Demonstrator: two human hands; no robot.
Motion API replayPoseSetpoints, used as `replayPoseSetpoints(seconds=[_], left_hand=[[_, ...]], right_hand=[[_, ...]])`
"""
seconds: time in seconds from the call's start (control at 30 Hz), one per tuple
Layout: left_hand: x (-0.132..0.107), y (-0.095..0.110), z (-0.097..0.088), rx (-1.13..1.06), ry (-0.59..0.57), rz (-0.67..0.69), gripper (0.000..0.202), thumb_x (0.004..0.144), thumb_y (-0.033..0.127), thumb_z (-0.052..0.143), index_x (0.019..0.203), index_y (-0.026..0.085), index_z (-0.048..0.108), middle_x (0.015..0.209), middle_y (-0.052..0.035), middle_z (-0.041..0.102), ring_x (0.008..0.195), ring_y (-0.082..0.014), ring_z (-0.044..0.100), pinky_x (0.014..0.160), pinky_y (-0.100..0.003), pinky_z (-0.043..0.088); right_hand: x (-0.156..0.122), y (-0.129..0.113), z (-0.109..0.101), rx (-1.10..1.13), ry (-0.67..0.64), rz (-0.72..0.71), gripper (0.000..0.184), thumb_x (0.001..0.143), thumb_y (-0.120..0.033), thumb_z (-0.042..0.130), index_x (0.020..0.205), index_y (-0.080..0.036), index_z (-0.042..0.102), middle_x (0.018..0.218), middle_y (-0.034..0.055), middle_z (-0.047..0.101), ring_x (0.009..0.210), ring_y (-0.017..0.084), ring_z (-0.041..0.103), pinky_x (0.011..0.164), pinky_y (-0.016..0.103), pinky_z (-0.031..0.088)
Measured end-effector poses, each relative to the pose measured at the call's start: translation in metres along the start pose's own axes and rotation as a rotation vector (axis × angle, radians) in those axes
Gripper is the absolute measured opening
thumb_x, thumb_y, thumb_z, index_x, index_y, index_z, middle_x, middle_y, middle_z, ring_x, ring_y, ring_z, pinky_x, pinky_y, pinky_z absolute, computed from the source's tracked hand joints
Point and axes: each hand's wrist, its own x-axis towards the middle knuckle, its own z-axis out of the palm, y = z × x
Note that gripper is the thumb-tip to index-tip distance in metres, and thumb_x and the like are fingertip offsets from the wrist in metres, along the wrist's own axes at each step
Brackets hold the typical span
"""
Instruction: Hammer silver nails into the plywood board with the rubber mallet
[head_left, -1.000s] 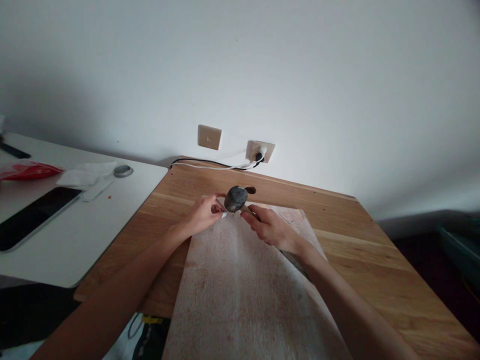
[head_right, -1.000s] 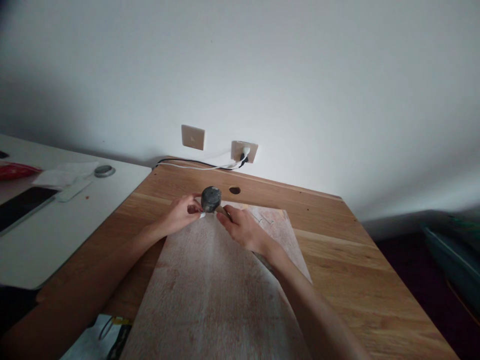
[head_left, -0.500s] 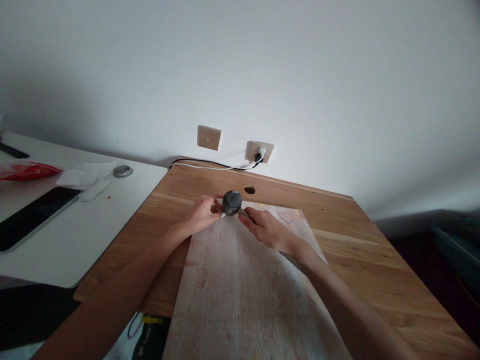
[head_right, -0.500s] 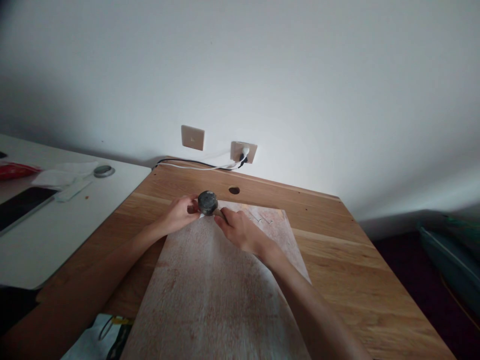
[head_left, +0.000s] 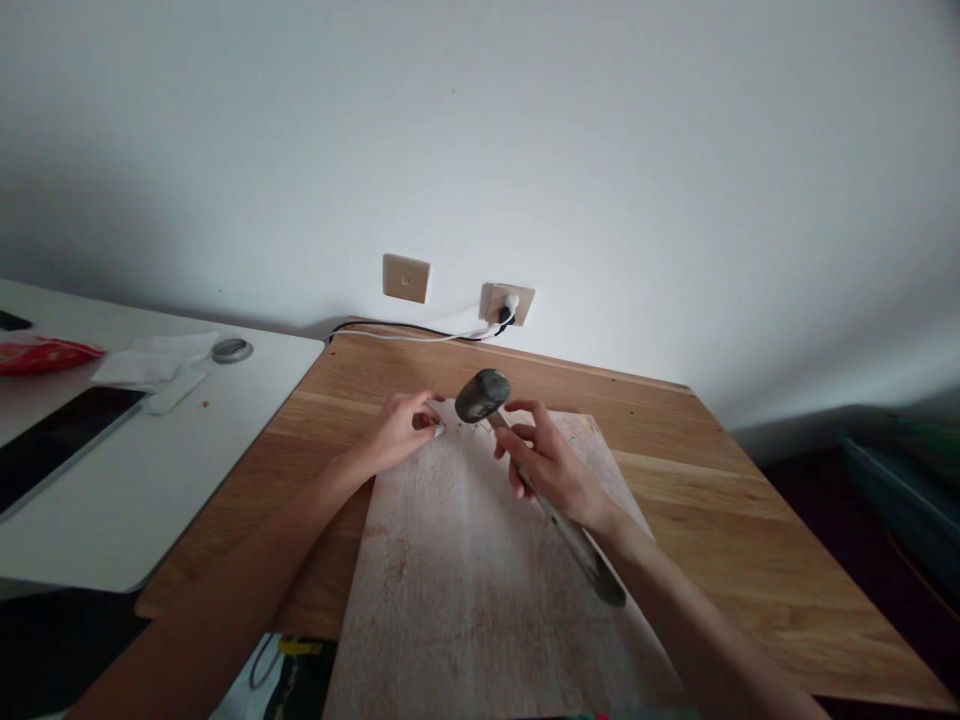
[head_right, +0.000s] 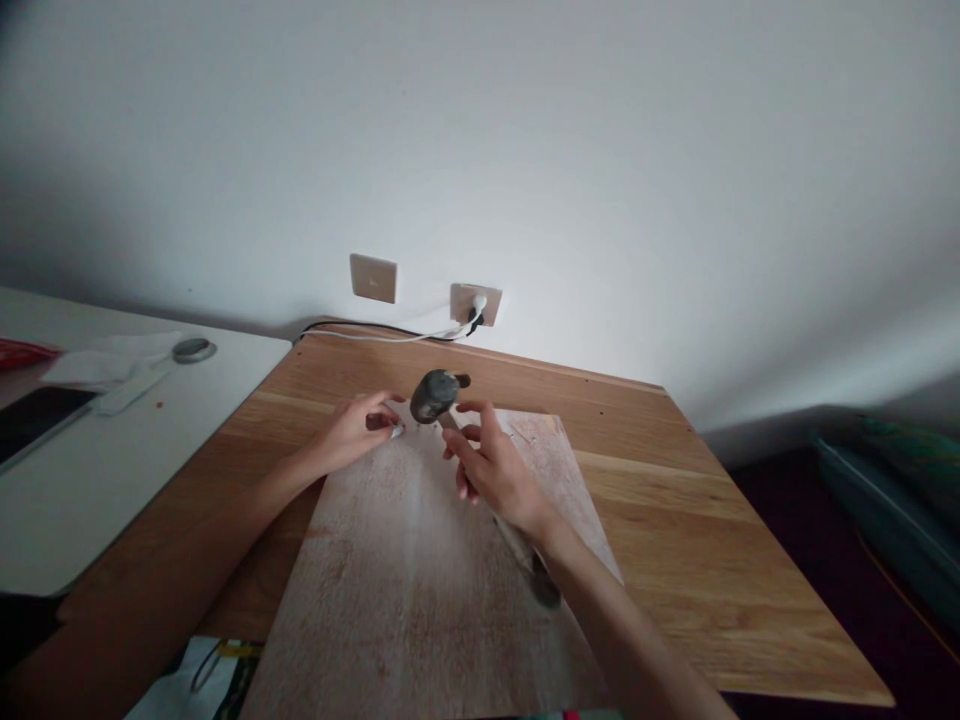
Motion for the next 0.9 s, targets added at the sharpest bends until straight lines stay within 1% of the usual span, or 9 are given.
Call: replayPoseSetpoints(seconds=[0.07,0.2,0.33,0.43,0.53,0.6,0.77,0.83,0.9], left_hand=[[-0.001,0.001,0.000,0.019,-0.001,0.013,0.041,0.081,0.014,0.070,0.121,0.021,0.070,0.093,-0.0024,0.082,0.083,-0.0190,0.077,0.080,-0.032,0.059],[-0.002,0.002,-0.003,0.053,-0.040,0.068,0.038,0.084,0.028,0.074,0.122,0.024,0.069,0.096,-0.0015,0.082,0.084,-0.0187,0.074,0.083,-0.033,0.057],[-0.002,0.002,-0.005,0.090,-0.033,0.118,0.035,0.088,0.035,0.069,0.121,0.023,0.070,0.096,-0.0030,0.081,0.086,-0.0197,0.073,0.086,-0.035,0.056],[-0.001,0.003,-0.007,0.102,-0.023,0.124,0.035,0.087,0.033,0.067,0.119,0.022,0.071,0.095,-0.0038,0.081,0.084,-0.0198,0.072,0.085,-0.035,0.056],[-0.002,0.005,-0.007,0.101,-0.019,0.120,0.033,0.089,0.037,0.066,0.118,0.022,0.072,0.093,-0.0041,0.081,0.084,-0.0200,0.072,0.085,-0.035,0.057],[-0.003,0.006,-0.008,0.095,-0.013,0.122,0.032,0.091,0.039,0.065,0.117,0.022,0.073,0.093,-0.0039,0.080,0.085,-0.0199,0.073,0.085,-0.034,0.058],[-0.002,0.003,-0.007,0.131,0.016,0.130,0.029,0.092,0.037,0.063,0.115,0.022,0.073,0.099,-0.0049,0.080,0.091,-0.0208,0.074,0.089,-0.035,0.058],[-0.001,-0.001,-0.007,0.164,0.070,0.139,0.027,0.093,0.037,0.061,0.112,0.022,0.072,0.105,-0.0066,0.079,0.099,-0.0228,0.074,0.097,-0.039,0.057],[0.000,-0.005,-0.006,0.214,0.170,0.141,0.028,0.094,0.040,0.059,0.112,0.022,0.071,0.117,-0.0093,0.078,0.114,-0.0263,0.071,0.109,-0.046,0.052]], right_hand=[[-0.025,0.004,0.003,0.268,0.185,0.031,0.047,0.096,-0.063,0.061,0.125,-0.030,0.041,0.083,-0.0072,0.066,0.041,0.011,0.057,0.034,0.021,0.041],[-0.072,0.022,0.003,0.559,0.518,0.149,0.048,0.086,-0.062,0.079,0.111,-0.029,0.055,0.081,-0.0087,0.065,0.041,0.007,0.056,0.035,0.017,0.039],[-0.095,0.044,-0.004,0.771,0.700,0.252,0.053,0.069,-0.056,0.094,0.101,-0.024,0.066,0.079,-0.0066,0.065,0.054,0.010,0.067,0.051,0.021,0.055],[-0.099,0.052,-0.005,0.799,0.654,0.306,0.059,0.069,-0.058,0.093,0.112,-0.025,0.068,0.090,-0.0026,0.071,0.068,0.019,0.078,0.065,0.031,0.064],[-0.099,0.050,0.002,0.729,0.459,0.317,0.061,0.078,-0.063,0.086,0.121,-0.026,0.064,0.103,0.0022,0.073,0.080,0.025,0.082,0.069,0.036,0.066],[-0.097,0.047,0.007,0.622,0.321,0.316,0.066,0.082,-0.066,0.081,0.129,-0.026,0.059,0.104,0.0039,0.074,0.074,0.023,0.081,0.064,0.036,0.066],[-0.093,0.047,0.013,0.223,0.155,0.310,0.061,0.095,-0.064,0.062,0.137,-0.021,0.053,0.068,-0.0068,0.062,0.036,0.014,0.058,0.033,0.024,0.044],[-0.099,0.047,0.012,0.040,0.166,0.233,0.048,0.102,-0.055,0.055,0.134,-0.020,0.058,0.060,-0.0085,0.055,0.036,0.014,0.054,0.034,0.024,0.040],[-0.112,0.047,0.009,-0.164,0.226,0.086,0.036,0.107,-0.045,0.051,0.130,-0.020,0.064,0.061,-0.0059,0.057,0.042,0.015,0.058,0.040,0.026,0.046]])
